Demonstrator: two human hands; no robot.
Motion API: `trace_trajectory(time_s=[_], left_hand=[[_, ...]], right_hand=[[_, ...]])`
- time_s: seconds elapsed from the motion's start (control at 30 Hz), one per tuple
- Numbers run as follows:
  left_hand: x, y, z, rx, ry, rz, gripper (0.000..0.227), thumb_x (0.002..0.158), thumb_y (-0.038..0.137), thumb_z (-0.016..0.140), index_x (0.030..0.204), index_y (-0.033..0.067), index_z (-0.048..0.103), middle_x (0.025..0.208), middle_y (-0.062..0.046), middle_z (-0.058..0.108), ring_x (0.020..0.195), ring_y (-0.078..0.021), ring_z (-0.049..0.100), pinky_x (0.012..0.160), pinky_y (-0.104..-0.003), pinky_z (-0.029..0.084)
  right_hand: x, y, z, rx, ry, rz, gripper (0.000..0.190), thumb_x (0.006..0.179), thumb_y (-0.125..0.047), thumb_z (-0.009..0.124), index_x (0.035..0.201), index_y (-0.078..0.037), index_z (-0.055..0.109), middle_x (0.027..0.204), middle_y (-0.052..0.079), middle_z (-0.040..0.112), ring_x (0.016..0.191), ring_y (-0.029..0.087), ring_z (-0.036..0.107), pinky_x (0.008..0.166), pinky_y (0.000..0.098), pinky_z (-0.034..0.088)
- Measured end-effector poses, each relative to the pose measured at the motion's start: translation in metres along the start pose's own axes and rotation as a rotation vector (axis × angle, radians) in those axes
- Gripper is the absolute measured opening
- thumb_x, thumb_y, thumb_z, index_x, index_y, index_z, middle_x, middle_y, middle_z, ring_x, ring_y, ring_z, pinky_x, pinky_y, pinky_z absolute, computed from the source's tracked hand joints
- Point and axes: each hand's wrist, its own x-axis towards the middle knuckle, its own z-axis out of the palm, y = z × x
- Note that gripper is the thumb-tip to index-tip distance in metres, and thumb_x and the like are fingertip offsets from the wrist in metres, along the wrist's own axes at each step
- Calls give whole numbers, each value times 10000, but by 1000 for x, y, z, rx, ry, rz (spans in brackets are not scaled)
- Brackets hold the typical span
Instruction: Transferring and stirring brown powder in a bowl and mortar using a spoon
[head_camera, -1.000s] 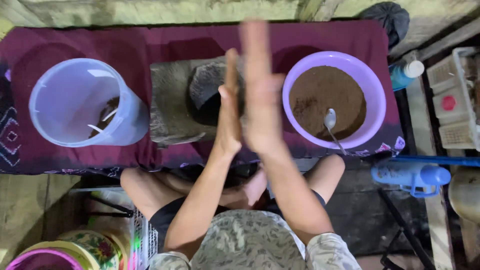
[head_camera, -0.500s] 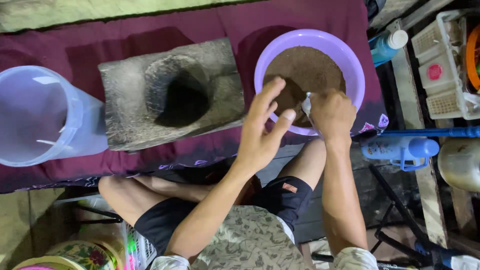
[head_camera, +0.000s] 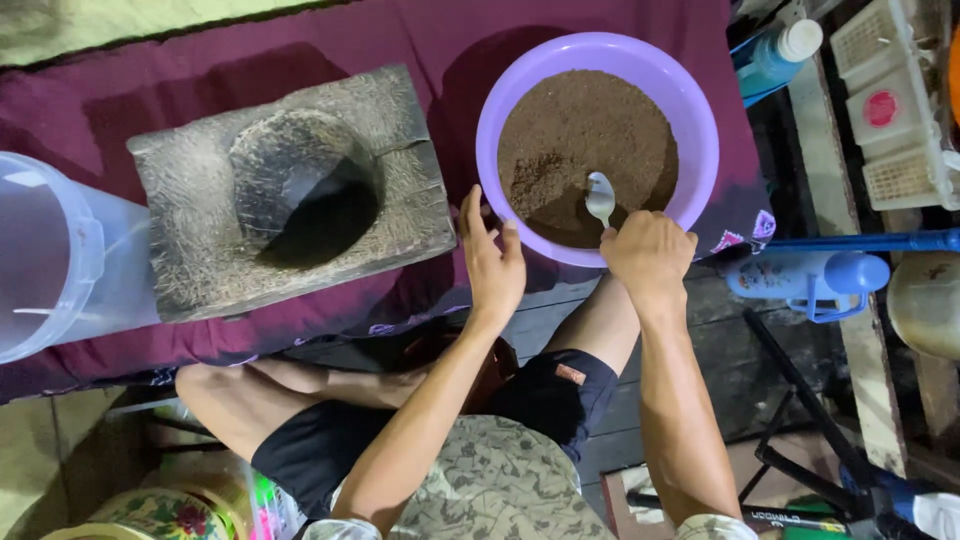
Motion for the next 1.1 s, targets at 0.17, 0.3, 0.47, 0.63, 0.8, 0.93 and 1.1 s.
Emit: trace_trajectory(time_s=[0.17,0.3,0.47,0.63,0.8,0.93,1.1], left_hand=[[17,-1,2,-152,-160,-381,626,1040,245,496,1589,88,239,1577,-356,279,1413,-583,299,1124,-580,403],[24,-6,5,-172,-143,-425,614,1051,337,487,1594,146,272,1604,-307,286,1462,-508,291,1184,-557,315],[46,-27,26,-204,-48,-479,566,1050,399,494,1574,257,334,1615,-208,352,1490,-404,325,1239,-502,247],[52,-21,24,-273,-42,-446,520,1072,261,456,1577,222,338,1616,-250,331,1488,-442,314,1211,-547,252],[53,-22,23,-288,-63,-428,518,1069,203,448,1576,210,343,1616,-261,331,1474,-478,323,1183,-588,271],[55,-39,25,-321,-77,-406,504,1084,190,450,1576,237,354,1630,-229,328,1475,-464,338,1174,-574,286],[53,-50,24,-346,-105,-395,513,1094,198,449,1589,259,329,1648,-197,303,1470,-446,356,1167,-575,292]], right_hand=[[-5,17,-13,106,34,12,358,991,-340,647,939,5,726,849,229,748,868,496,743,755,586,588],[-20,25,-31,152,178,-51,274,1058,-249,600,979,4,671,805,268,729,839,509,737,749,617,581],[-32,26,-55,220,160,-104,173,1098,-249,589,1112,-80,622,860,254,739,863,531,725,788,632,561],[-9,47,-39,140,-35,-306,192,1082,-332,538,1182,-193,624,866,175,765,885,474,739,808,603,568],[-2,42,-60,10,-140,-434,220,1069,-302,481,1222,-205,605,930,133,784,906,431,759,836,570,580],[4,35,-80,-46,-148,-533,212,1065,-235,488,1183,-143,638,931,138,785,887,437,760,820,570,586],[17,30,-77,-82,-153,-598,206,1068,-243,485,1165,-160,646,912,101,776,857,434,758,796,568,590]])
